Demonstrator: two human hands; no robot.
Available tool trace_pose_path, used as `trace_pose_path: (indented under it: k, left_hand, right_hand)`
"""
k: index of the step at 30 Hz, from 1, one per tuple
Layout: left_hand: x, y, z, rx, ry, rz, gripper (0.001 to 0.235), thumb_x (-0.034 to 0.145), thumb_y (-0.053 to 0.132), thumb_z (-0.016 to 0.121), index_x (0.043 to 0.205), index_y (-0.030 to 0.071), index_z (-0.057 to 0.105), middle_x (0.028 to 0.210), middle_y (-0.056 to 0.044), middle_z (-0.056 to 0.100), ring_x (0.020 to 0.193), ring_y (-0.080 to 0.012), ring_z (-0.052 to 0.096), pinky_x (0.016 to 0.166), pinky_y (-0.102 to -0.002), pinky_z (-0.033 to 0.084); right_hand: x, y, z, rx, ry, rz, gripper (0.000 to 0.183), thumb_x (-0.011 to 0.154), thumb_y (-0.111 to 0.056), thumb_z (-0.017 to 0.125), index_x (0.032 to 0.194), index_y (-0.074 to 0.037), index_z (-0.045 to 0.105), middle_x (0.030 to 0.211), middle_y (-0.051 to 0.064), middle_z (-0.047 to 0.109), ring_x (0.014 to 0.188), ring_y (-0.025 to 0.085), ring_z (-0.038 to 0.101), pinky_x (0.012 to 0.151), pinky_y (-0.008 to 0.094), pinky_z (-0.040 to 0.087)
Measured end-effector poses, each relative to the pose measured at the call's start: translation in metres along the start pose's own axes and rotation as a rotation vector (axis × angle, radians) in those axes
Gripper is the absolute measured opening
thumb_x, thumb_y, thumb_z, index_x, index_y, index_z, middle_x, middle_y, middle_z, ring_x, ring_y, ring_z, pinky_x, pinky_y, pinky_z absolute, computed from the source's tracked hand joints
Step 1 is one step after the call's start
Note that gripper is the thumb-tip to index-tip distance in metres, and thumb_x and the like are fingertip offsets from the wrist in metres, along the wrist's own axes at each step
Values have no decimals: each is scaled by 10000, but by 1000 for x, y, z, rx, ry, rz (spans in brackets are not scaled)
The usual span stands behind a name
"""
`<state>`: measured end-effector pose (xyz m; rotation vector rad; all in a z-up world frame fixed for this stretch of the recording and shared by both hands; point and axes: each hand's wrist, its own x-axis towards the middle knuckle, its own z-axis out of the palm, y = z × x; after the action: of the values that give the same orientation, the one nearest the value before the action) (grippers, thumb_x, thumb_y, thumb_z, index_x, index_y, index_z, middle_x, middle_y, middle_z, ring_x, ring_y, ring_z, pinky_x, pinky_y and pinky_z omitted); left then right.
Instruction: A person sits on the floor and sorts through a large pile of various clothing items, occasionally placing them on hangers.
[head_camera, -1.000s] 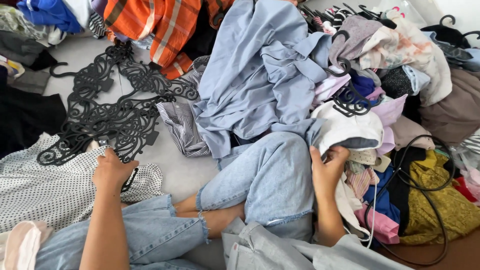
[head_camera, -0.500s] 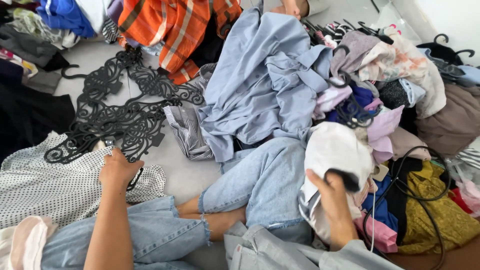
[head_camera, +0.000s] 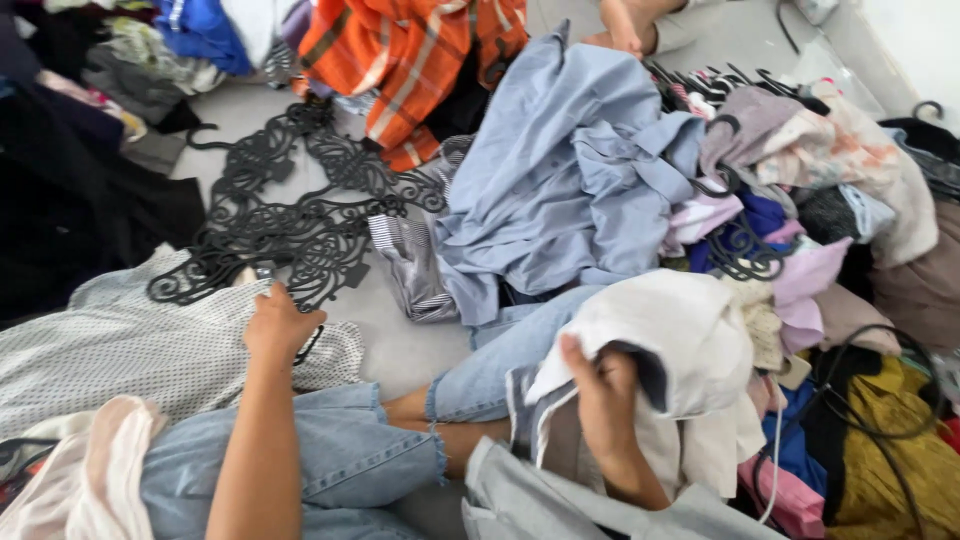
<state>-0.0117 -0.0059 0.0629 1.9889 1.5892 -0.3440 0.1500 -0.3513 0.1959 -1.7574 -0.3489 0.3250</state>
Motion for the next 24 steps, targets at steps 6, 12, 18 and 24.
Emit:
trace_pose_path:
  k: [6, 12, 18, 24]
  left_hand:
    - [1, 0, 0, -47, 23, 38, 736, 797, 413, 642, 1383, 77, 348, 1307, -168, 438, 1023, -417, 594, 780, -515, 504]
    - [5, -4, 2, -177, 259, 118, 631, 697, 329, 687, 1204, 57, 428, 1173, -183, 449, 831, -411, 606, 681, -518, 487]
    - [-6, 4, -13, -25, 353, 217, 655, 681, 317, 716, 1212, 80, 413, 1133, -153, 477, 788, -352, 595, 595, -458, 500]
    - [-7, 11, -7, 38, 191, 396, 590, 681, 250, 685, 1165, 84, 392, 1100, -120, 451, 675, -328, 574, 501, -411, 460]
  right_hand:
    - [66, 36, -65, -135, 576, -375, 195, 1002, -200, 680, 1024, -7, 703, 982, 71, 691, 892, 121, 605, 791, 309, 503]
    - [129, 89, -164, -1008, 991, -684, 426, 1161, -222, 662, 933, 137, 653, 873, 349, 658, 760, 515, 596, 643, 532, 428]
    - [160, 115, -148, -1248, 441, 110, 674, 934, -568, 496, 1215, 41, 562, 1220, 300, 591, 1090, 495, 547, 842, 572, 393]
    - [131, 22, -86, -1359, -91, 466, 689, 907, -509, 317, 1228, 29, 603, 1241, 268, 624, 1144, 470, 584, 935, 548, 454]
